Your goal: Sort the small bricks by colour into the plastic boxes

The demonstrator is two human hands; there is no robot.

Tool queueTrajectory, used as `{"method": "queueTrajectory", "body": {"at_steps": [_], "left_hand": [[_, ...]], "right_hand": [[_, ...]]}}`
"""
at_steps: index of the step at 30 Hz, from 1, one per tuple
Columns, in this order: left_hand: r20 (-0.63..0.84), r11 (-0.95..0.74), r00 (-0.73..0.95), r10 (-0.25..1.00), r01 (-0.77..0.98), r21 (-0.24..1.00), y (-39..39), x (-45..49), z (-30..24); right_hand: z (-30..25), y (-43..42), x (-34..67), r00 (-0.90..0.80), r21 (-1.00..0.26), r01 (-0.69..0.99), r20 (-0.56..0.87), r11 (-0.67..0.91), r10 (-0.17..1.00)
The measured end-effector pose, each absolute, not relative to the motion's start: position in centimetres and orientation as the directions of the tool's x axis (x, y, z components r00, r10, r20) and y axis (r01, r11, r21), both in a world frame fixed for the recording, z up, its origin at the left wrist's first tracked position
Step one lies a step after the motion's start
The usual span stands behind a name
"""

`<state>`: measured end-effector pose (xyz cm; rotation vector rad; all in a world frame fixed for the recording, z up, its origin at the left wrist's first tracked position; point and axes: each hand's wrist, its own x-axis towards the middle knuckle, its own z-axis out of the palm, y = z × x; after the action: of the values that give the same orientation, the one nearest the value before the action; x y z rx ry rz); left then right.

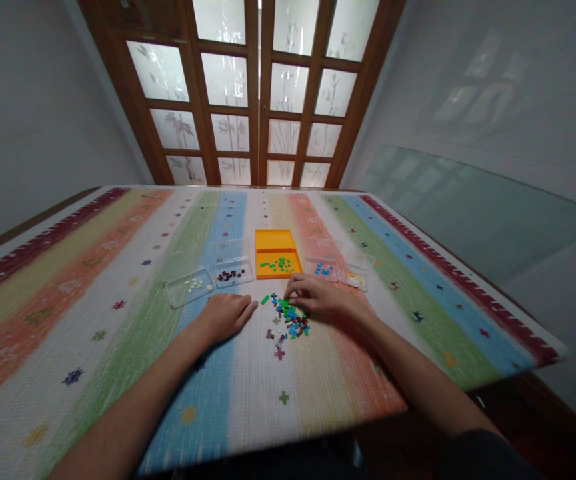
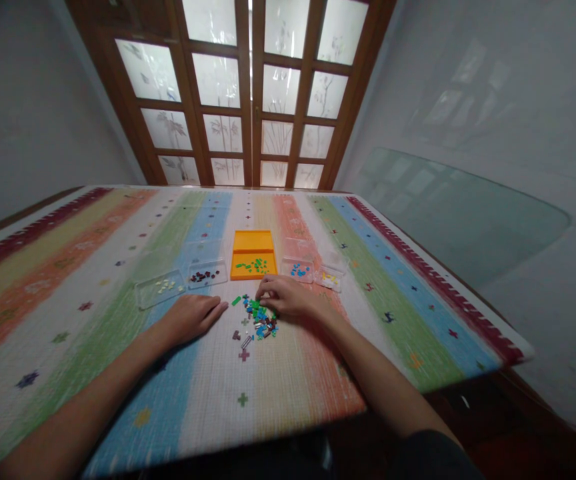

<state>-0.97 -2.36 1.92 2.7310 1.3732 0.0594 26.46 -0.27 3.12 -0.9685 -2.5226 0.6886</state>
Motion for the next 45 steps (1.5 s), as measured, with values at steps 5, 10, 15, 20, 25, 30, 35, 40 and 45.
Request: {"method": "queueTrajectory", "body": {"at_steps": [5, 10, 15, 20, 25, 30, 35, 40, 45], "left_hand": [[-0.042, -0.585, 0.588, 0.808, 0.808, 0.071, -2.5, -0.8, 2.3], [-0.035, -0.587, 0.590, 0.806, 0.806, 0.071, -2.5, -0.8, 2.3], [-0.024, -0.589, 0.591, 0.806, 0.806, 0.058, -2.5, -0.8, 2.2], [-0.036, -0.588, 0.590, 0.806, 0.807, 0.053, -2.5, -0.8, 2.3], [-0.027, -0.583, 0.586, 0.810, 0.809, 0.072, -2.4, -0.8, 2.2], [-0.031, -0.586, 0.589, 0.808, 0.808, 0.067, -2.4, -0.8, 2.1], [-0.033, -0.589, 0.591, 0.806, 0.807, 0.047, -2.4, -0.8, 2.1], [-0.028, -0.585, 0.587, 0.809, 0.809, 0.053, -2.5, -0.8, 2.2], [-0.025, -0.585, 0.587, 0.809, 0.809, 0.059, -2.5, -0.9, 2.0]], "right_hand": [[3.3, -0.3, 26.8, -0.706, -0.562, 0.512, 0.156, 0.650, 0.690], [2.9, -0.6, 26.5, -0.762, -0.551, 0.444, 0.183, 0.706, 0.621], [2.8, -0.5, 26.7, -0.734, -0.551, 0.494, 0.150, 0.673, 0.662], [3.1, -0.1, 27.1, -0.701, -0.540, 0.547, 0.124, 0.640, 0.703], [3.9, -0.1, 27.4, -0.679, -0.543, 0.580, 0.089, 0.607, 0.728], [3.6, -0.3, 27.3, -0.701, -0.534, 0.560, 0.102, 0.633, 0.706], [2.3, -0.3, 27.1, -0.705, -0.515, 0.541, 0.153, 0.665, 0.692], [2.0, -0.6, 26.7, -0.680, -0.495, 0.541, 0.217, 0.679, 0.700], [2.4, -1.6, 25.9, -0.661, -0.410, 0.596, 0.238, 0.690, 0.712]]}}
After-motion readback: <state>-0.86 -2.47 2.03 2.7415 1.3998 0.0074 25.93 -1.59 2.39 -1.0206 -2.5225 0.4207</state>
